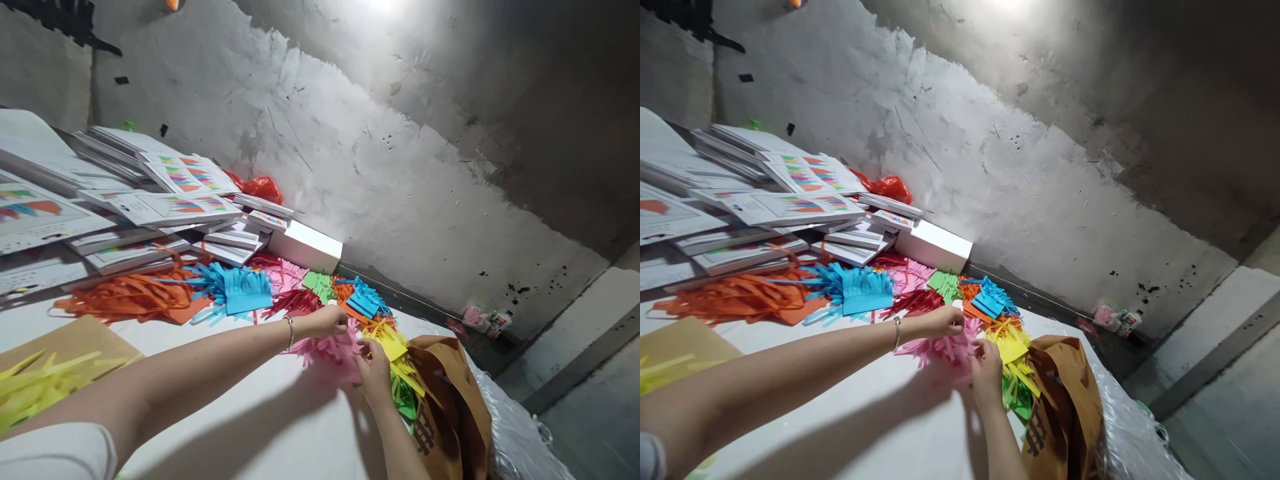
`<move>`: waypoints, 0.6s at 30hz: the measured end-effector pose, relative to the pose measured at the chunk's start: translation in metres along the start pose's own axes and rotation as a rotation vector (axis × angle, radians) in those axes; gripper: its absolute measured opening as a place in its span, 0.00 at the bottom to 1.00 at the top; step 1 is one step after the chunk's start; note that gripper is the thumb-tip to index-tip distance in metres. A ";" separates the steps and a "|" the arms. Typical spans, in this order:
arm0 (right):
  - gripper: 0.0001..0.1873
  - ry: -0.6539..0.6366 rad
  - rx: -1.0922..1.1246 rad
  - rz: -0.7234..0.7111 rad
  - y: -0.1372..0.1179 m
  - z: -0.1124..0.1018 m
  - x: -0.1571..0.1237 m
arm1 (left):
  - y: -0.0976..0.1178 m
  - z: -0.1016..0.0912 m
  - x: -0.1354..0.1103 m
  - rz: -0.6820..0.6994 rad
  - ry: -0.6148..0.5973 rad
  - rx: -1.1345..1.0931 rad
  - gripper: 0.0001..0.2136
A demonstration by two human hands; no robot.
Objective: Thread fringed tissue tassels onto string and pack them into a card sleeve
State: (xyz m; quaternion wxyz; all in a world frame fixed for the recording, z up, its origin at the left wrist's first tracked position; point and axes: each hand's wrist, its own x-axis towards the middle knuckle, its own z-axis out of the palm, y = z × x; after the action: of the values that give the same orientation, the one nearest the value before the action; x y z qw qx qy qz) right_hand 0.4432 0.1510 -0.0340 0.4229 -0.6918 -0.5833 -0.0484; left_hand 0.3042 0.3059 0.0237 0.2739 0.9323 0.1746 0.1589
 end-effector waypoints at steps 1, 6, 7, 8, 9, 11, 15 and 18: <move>0.09 0.006 -0.039 -0.021 -0.001 -0.004 -0.002 | 0.001 -0.004 0.001 -0.012 0.039 -0.014 0.12; 0.16 0.009 -0.265 -0.109 -0.001 -0.027 -0.023 | -0.001 -0.042 0.010 -0.118 0.293 -0.132 0.13; 0.19 0.002 -0.309 -0.130 0.000 -0.033 -0.029 | -0.002 -0.053 0.014 -0.144 0.350 -0.164 0.13; 0.22 -0.010 -0.350 -0.157 0.002 -0.039 -0.035 | -0.003 -0.065 0.017 -0.166 0.404 -0.198 0.14; 0.25 -0.025 -0.388 -0.188 0.003 -0.045 -0.042 | -0.004 -0.076 0.021 -0.183 0.455 -0.234 0.14; 0.30 -0.053 -0.449 -0.254 0.004 -0.054 -0.058 | -0.003 -0.098 0.031 -0.190 0.547 -0.305 0.14; 0.29 -0.017 -0.575 -0.389 -0.003 -0.057 -0.095 | 0.013 -0.128 0.058 -0.114 0.702 -0.405 0.14; 0.21 0.066 -0.690 -0.558 -0.012 -0.047 -0.122 | 0.029 -0.130 0.078 -0.030 0.791 -0.418 0.14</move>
State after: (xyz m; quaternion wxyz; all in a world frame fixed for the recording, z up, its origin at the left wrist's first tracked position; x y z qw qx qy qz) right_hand 0.4149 0.0267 -0.0656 0.1565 -0.6064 -0.6837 -0.3746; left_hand 0.3298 0.3748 0.1596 0.3709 0.7217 0.2435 0.5313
